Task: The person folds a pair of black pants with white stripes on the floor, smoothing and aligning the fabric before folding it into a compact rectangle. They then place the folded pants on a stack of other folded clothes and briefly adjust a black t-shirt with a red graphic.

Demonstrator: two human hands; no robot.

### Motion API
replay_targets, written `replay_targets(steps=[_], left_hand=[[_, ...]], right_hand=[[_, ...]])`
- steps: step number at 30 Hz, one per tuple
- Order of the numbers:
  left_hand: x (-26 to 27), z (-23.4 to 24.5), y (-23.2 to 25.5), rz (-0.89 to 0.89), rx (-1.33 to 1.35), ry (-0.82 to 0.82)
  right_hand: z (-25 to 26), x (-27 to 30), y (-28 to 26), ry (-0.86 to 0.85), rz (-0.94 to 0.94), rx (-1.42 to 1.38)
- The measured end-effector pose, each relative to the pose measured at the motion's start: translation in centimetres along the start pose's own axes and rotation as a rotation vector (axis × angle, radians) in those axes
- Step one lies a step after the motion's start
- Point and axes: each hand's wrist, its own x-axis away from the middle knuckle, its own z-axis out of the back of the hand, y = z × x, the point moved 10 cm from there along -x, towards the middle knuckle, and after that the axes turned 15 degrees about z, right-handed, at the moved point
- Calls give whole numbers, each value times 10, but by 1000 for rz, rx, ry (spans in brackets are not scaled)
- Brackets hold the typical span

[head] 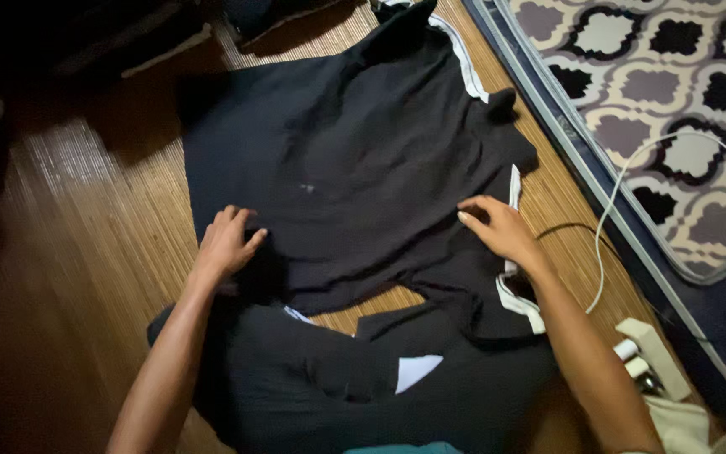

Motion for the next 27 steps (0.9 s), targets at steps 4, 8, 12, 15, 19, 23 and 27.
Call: replay_targets(steps=[4,8,12,15,19,23,27], left_hand=[[-30,22,35,-83,58,150],[-66,21,75,-166,-9,272],[-107,12,92,-198,-98,324],[-141,23,93,-215,-46,406],[-191,43,103,-251,-39,465],[-228,62,116,-256,-12,471],[-243,68,122,-215,-41,450]], right_hand=[[10,-66,-28,42,143,116],[-1,-132,-50,112,293,388],[-20,-181,-46,136,310,498],[-15,-210,-40,192,332,495],[1,-255,-36,237,386,491],[16,-298,-31,235,383,487],[22,-320,-31,187,349,503]])
